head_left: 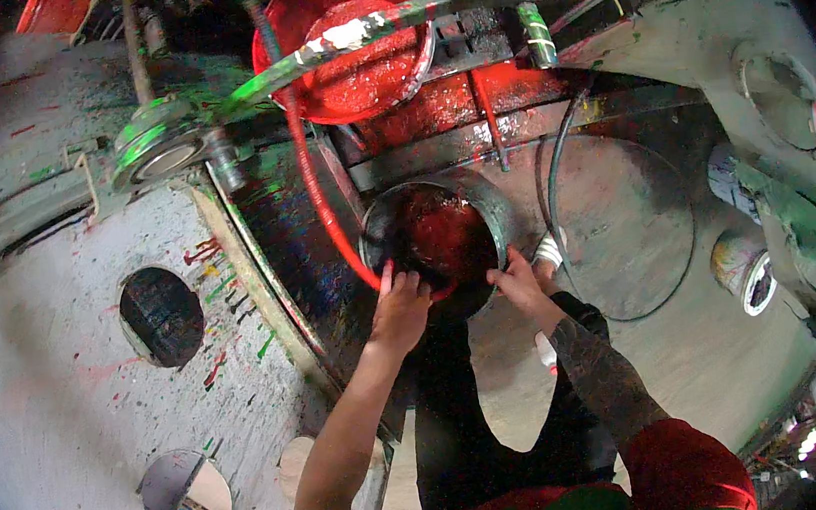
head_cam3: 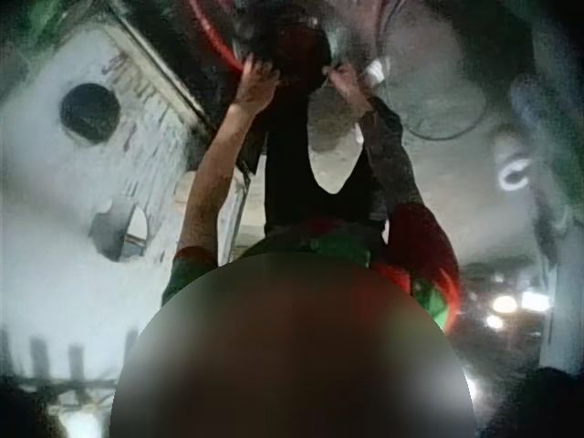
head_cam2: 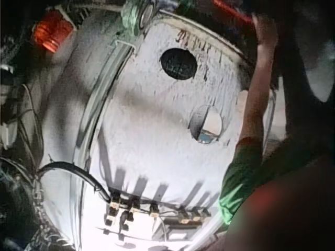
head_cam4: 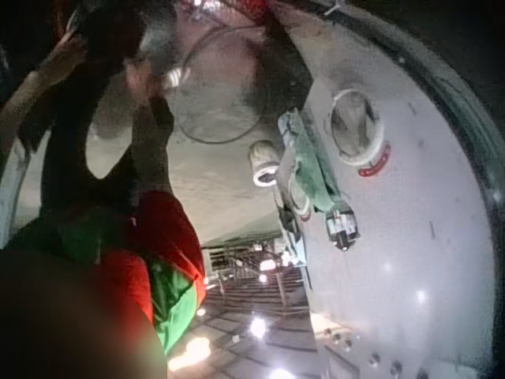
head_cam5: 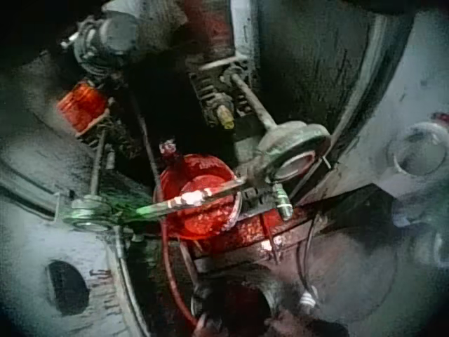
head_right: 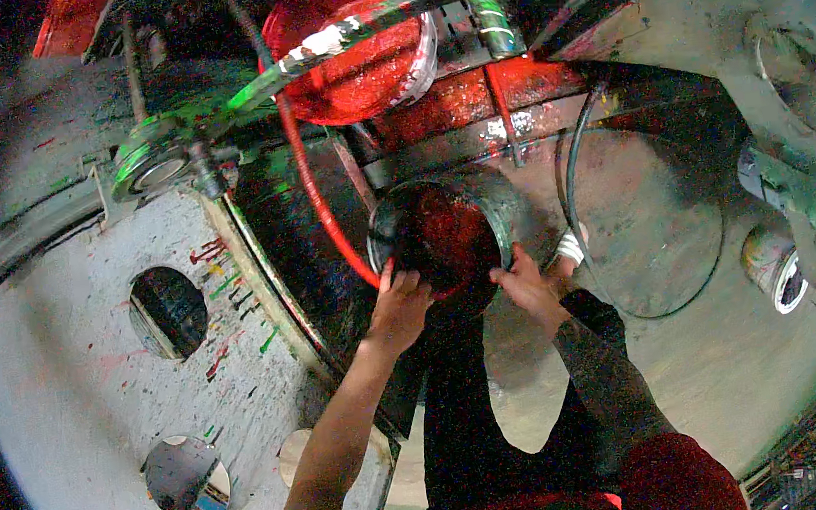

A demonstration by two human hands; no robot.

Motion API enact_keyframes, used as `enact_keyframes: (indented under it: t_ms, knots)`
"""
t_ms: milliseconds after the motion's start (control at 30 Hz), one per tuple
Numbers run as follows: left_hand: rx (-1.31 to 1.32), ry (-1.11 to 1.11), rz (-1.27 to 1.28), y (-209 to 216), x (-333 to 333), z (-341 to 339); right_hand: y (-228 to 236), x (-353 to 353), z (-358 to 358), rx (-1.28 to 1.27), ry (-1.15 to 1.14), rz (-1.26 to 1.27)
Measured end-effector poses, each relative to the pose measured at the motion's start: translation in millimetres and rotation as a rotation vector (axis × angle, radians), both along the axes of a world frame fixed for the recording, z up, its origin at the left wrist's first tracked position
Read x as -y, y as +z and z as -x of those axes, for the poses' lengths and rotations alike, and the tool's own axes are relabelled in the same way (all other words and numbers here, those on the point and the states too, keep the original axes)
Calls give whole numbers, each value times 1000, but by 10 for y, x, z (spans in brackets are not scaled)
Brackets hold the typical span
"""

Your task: The person cleans a paint mixing machine by scraping residue from the hopper and frame, then rinses the area with a hose. They pour green paint from a bucket into the machine, stir it, and later rinse red paint from a bucket into the hopper before flushing the system with water.

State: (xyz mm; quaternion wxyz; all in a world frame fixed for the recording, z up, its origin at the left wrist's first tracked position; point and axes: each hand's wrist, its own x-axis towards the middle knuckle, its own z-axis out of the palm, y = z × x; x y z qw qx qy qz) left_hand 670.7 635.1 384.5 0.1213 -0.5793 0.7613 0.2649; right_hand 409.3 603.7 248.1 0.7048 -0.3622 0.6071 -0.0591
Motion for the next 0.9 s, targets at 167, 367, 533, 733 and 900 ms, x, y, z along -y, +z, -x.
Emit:
enact_keyframes:
  t_ms: [167, 367, 533, 733, 900]
  knots:
    - [-108, 285, 137, -175, -57, 85, 82, 254, -311, 74, -66, -138]
    - [-240, 808, 293, -220, -284, 326, -536, 96, -544, 188, -243, -164]
    - [-344, 1099, 122, -542, -615, 529, -1180, -121, -595, 238, -333, -203]
    - [-973, 1602, -62, -907, -1000, 636, -1545, -400, -243, 74, -194, -244]
    - [-1469, 2096, -189, -1229, -845, 466, -1678, -269, 62, 205, -48, -40]
